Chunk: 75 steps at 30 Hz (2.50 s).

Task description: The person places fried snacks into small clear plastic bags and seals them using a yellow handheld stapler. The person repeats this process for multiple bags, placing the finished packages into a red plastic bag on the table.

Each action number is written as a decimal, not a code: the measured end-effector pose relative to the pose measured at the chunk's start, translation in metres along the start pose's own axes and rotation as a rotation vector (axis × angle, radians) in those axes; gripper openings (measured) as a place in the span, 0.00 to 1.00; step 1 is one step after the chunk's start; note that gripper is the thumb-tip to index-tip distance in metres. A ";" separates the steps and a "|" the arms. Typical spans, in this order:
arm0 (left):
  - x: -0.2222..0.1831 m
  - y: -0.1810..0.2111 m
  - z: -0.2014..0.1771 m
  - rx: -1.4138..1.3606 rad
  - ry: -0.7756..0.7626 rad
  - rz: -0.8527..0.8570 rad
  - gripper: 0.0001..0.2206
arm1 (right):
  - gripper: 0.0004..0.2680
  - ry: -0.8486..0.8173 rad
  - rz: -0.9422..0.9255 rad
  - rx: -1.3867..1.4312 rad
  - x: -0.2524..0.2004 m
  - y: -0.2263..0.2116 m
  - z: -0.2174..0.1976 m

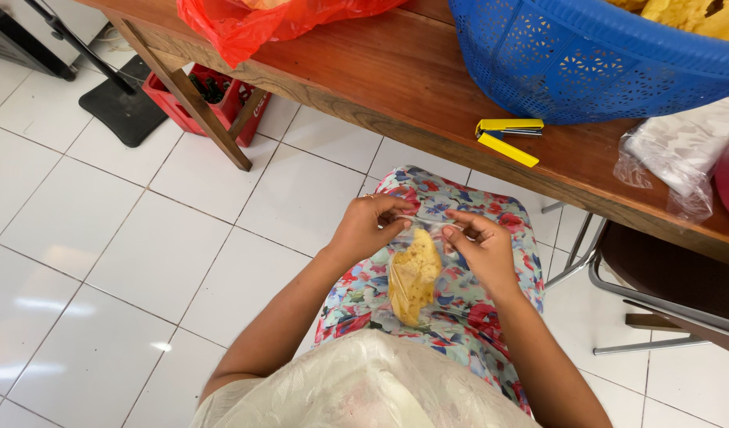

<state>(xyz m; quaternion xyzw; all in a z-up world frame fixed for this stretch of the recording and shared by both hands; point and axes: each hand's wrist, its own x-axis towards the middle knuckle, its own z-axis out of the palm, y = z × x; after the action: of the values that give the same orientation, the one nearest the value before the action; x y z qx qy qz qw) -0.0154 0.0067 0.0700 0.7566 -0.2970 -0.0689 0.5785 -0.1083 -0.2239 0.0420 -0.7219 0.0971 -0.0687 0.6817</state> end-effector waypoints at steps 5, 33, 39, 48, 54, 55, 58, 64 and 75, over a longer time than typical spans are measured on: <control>0.004 0.007 -0.003 0.117 -0.052 0.033 0.07 | 0.05 -0.043 -0.044 -0.103 0.002 -0.011 0.000; -0.004 -0.022 0.005 -0.048 -0.113 0.077 0.07 | 0.06 -0.179 -0.248 0.069 -0.012 0.028 -0.011; 0.017 0.005 0.009 -0.077 -0.174 0.131 0.15 | 0.07 -0.148 -0.150 -0.165 0.008 -0.002 -0.015; 0.046 0.023 0.012 -0.101 -0.212 0.127 0.13 | 0.08 -0.236 -0.085 -0.412 0.029 -0.048 -0.017; 0.042 0.012 0.012 -0.128 -0.190 0.070 0.12 | 0.08 -0.279 -0.162 -0.396 0.026 -0.047 -0.011; 0.040 0.009 0.014 -0.137 -0.202 0.060 0.11 | 0.08 -0.297 -0.161 -0.402 0.025 -0.045 -0.010; 0.036 -0.004 0.017 -0.162 -0.202 0.070 0.11 | 0.07 -0.259 -0.262 -0.557 0.023 -0.039 -0.005; 0.027 -0.024 0.018 0.095 -0.270 0.150 0.06 | 0.06 -0.304 -0.291 -0.510 0.017 -0.029 -0.001; 0.028 -0.019 0.029 0.122 -0.322 0.106 0.06 | 0.05 -0.313 -0.278 -0.497 0.023 -0.002 -0.010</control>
<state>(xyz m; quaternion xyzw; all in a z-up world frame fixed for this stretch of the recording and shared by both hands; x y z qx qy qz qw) 0.0017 -0.0295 0.0502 0.7526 -0.4289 -0.1404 0.4795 -0.0885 -0.2390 0.0436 -0.8743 -0.0947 -0.0234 0.4755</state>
